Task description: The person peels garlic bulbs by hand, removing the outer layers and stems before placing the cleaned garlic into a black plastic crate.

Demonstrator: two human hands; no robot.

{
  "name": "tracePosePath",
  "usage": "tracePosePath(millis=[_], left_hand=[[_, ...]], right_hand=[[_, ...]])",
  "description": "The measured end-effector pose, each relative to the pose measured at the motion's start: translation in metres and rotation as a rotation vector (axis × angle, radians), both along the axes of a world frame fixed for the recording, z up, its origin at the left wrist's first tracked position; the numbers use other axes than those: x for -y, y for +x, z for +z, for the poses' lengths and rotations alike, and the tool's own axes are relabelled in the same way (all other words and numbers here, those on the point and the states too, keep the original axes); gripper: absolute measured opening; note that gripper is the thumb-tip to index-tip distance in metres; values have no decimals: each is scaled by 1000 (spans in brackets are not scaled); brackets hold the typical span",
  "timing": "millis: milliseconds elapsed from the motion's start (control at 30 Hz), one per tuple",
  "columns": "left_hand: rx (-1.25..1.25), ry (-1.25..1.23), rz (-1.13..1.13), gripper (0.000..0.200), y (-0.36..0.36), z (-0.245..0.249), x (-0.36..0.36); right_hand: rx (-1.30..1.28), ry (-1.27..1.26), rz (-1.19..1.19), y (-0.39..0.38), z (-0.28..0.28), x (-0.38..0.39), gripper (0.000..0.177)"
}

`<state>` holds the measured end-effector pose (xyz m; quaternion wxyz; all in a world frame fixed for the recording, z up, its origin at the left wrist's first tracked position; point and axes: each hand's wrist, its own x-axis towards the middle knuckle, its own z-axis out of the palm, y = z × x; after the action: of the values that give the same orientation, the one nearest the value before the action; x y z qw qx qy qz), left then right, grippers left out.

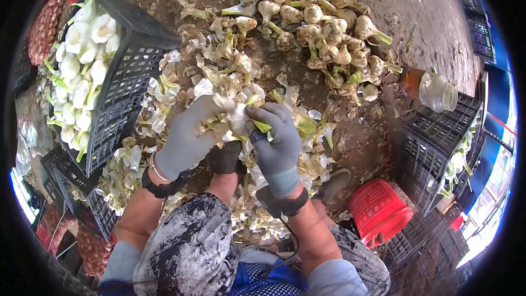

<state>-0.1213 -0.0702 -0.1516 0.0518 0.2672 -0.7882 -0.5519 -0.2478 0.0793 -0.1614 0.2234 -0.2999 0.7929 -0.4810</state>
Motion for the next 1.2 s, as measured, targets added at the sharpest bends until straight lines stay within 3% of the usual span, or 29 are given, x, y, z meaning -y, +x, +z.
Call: tracePosePath(millis=[100, 167, 200, 333, 400, 533, 600, 667, 700, 733, 800, 833, 933, 967, 1000, 1033, 1067, 1133, 1200], left_hand=[[45, -156, -61, 16, 2, 4, 5], [71, -225, -165, 16, 8, 3, 7], [97, -298, -271, 20, 12, 1, 7], [189, -303, -297, 26, 32, -20, -6], [150, 92, 29, 29, 27, -15, -10], [213, 176, 108, 43, -5, 1, -5], [413, 287, -1, 27, -13, 11, -1], [306, 168, 19, 24, -3, 4, -8], [200, 49, 39, 21, 4, -2, -10], [201, 48, 38, 21, 11, -10, -9], [400, -295, -95, 17, 24, -25, -7], [390, -304, -42, 17, 28, -29, -8], [283, -148, 126, 25, 22, -11, -15], [284, -149, 130, 25, 17, 1, -12], [337, 19, 74, 32, 10, 13, -7], [386, 186, 16, 39, 5, 19, -5], [384, 183, 16, 39, 2, 20, -8], [71, -132, 26, 51, -5, 24, -13], [-31, -273, -61, 60, -12, 23, -17]], right_hand=[[100, 2, 56, -2, 5, 0, 20], [672, 7, -297, -7, 8, -2, 15], [670, 5, -298, -13, 3, -6, 15], [674, -31, -456, -20, -5, -13, 14], [51, -28, -81, -12, -5, -13, 24], [-189, 9, 162, 0, 5, -5, 26], [-259, -5, 156, 0, 7, -6, 26], [96, -48, 1, -3, 8, -9, 20], [98, -47, -1, -6, 6, -11, 20], [339, -83, -150, -11, 4, -13, 20], [815, -151, -453, -20, 0, -20, 25], [885, -234, -408, -23, -1, -22, 30], [959, -261, -417, -18, -2, -16, 30], [869, -190, -287, -16, -13, -25, 30], [871, -191, -283, -12, -12, -23, 30], [1061, -288, -359, -7, -11, -19, 29], [1248, -386, -435, -4, -9, -17, 29], [1322, -386, -432, -1, -6, -17, 30], [896, -31, -120, 3, 0, -12, 33]])
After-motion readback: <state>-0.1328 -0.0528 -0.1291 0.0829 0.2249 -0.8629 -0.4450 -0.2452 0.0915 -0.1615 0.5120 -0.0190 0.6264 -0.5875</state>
